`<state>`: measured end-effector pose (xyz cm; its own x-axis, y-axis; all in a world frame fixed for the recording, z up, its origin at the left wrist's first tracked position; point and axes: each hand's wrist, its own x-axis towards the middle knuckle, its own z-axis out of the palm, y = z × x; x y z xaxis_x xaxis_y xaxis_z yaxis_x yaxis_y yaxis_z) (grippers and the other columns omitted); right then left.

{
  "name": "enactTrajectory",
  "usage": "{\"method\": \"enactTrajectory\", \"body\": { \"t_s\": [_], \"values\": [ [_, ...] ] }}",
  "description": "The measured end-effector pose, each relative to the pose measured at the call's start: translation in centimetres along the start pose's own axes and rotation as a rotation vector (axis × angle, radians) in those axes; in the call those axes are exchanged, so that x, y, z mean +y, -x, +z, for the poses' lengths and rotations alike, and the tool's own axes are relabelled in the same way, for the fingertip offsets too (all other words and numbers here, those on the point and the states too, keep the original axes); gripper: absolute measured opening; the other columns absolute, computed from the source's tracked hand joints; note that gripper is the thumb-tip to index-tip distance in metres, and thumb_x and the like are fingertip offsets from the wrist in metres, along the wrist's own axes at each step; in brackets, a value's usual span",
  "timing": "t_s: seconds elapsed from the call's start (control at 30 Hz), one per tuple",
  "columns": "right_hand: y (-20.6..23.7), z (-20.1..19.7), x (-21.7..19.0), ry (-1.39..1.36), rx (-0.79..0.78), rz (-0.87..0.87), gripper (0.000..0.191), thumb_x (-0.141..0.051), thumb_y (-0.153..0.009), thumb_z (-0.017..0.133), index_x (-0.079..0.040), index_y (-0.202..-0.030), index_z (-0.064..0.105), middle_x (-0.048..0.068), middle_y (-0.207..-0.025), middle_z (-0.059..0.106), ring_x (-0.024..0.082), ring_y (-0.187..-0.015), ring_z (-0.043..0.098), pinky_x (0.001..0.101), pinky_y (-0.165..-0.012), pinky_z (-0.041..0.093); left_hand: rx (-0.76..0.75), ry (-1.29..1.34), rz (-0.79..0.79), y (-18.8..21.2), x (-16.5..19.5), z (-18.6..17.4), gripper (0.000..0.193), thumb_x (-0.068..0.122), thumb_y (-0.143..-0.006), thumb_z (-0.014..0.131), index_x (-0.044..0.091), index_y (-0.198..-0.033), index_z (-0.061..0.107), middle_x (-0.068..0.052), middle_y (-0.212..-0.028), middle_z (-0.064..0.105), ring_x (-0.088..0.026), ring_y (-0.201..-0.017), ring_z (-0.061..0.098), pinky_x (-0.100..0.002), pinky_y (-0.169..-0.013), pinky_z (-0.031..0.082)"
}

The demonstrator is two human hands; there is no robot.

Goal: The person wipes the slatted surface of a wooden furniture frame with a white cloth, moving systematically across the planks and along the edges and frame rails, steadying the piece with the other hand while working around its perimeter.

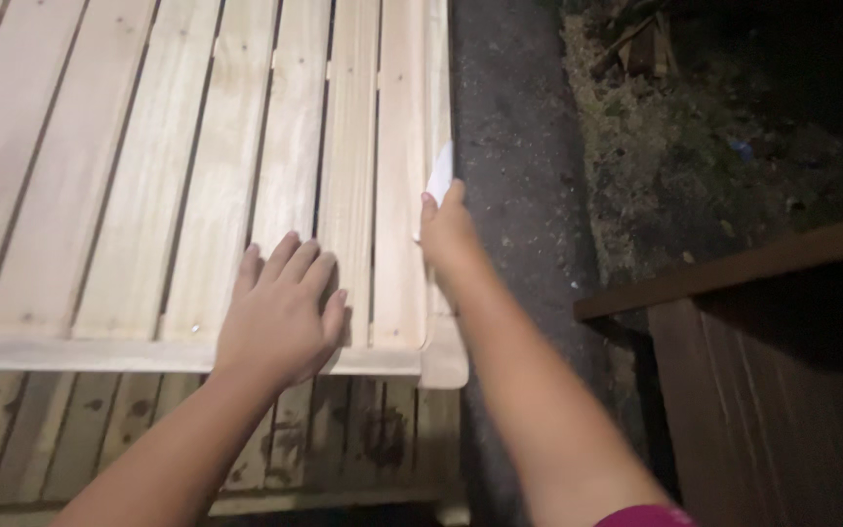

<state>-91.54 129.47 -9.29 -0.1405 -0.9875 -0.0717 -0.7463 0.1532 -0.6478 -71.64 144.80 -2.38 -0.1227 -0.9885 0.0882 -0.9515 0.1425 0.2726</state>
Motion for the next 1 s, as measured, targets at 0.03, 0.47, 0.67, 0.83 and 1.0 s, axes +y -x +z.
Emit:
{"method": "enactTrajectory", "body": {
  "t_s": [0.03, 0.47, 0.67, 0.83, 1.0],
  "values": [
    [0.3, -0.2, 0.4, 0.022, -0.038, 0.017, 0.056, -0.039, -0.103, 0.045, -0.001, -0.143, 0.037, 0.036, -0.115, 0.067, 0.052, -0.109, 0.065, 0.0544, -0.094, 0.052, -0.012, -0.001, 0.003, 0.1, -0.1, 0.0, 0.047, 0.037, -0.093, 0.051, 0.008, -0.130, 0.057, -0.013, -0.144, 0.053, -0.031, -0.145, 0.036, -0.056, -0.119, 0.021],
    [3.3, -5.2, 3.8, 0.099, -0.315, 0.094, 0.060, -0.044, -0.097, 0.059, 0.008, -0.129, 0.055, 0.031, -0.124, 0.068, 0.040, -0.113, 0.068, 0.0447, -0.095, 0.055, -0.042, 0.086, 0.054, -0.4, -0.1, 0.7, 0.050, 0.035, -0.093, 0.050, 0.007, -0.134, 0.053, -0.014, -0.149, 0.047, -0.032, -0.148, 0.031, -0.056, -0.118, 0.020],
    [5.9, -1.2, 5.2, -0.048, -0.121, 0.085, 0.074, -0.024, -0.098, 0.054, -0.012, -0.160, 0.016, 0.038, -0.141, 0.045, 0.052, -0.126, 0.049, 0.0509, -0.103, 0.043, -0.102, 0.107, 0.036, -0.5, -0.1, 0.6, 0.052, 0.036, -0.094, 0.050, 0.005, -0.137, 0.050, -0.015, -0.150, 0.045, -0.032, -0.148, 0.029, -0.057, -0.117, 0.020],
    [4.8, -1.2, 4.7, 0.057, -0.055, -0.350, 0.078, -0.020, -0.101, 0.050, -0.013, -0.163, 0.003, 0.036, -0.158, 0.034, 0.049, -0.144, 0.038, 0.0465, -0.119, 0.032, -0.122, 0.114, 0.013, -0.6, -0.1, 0.3, 0.057, 0.037, -0.092, 0.050, 0.007, -0.141, 0.048, -0.016, -0.153, 0.044, -0.032, -0.146, 0.029, -0.056, -0.116, 0.021],
    [-3.3, -1.3, 0.2, 0.167, -0.148, -0.117, 0.070, -0.032, -0.104, 0.041, -0.028, -0.163, 0.003, 0.022, -0.159, 0.040, 0.043, -0.140, 0.047, 0.0447, -0.115, 0.037, -0.112, 0.112, -0.005, -0.9, -0.2, 0.1, 0.059, 0.038, -0.091, 0.050, 0.008, -0.142, 0.048, -0.016, -0.156, 0.043, -0.033, -0.150, 0.029, -0.054, -0.116, 0.020]
  ]
}}
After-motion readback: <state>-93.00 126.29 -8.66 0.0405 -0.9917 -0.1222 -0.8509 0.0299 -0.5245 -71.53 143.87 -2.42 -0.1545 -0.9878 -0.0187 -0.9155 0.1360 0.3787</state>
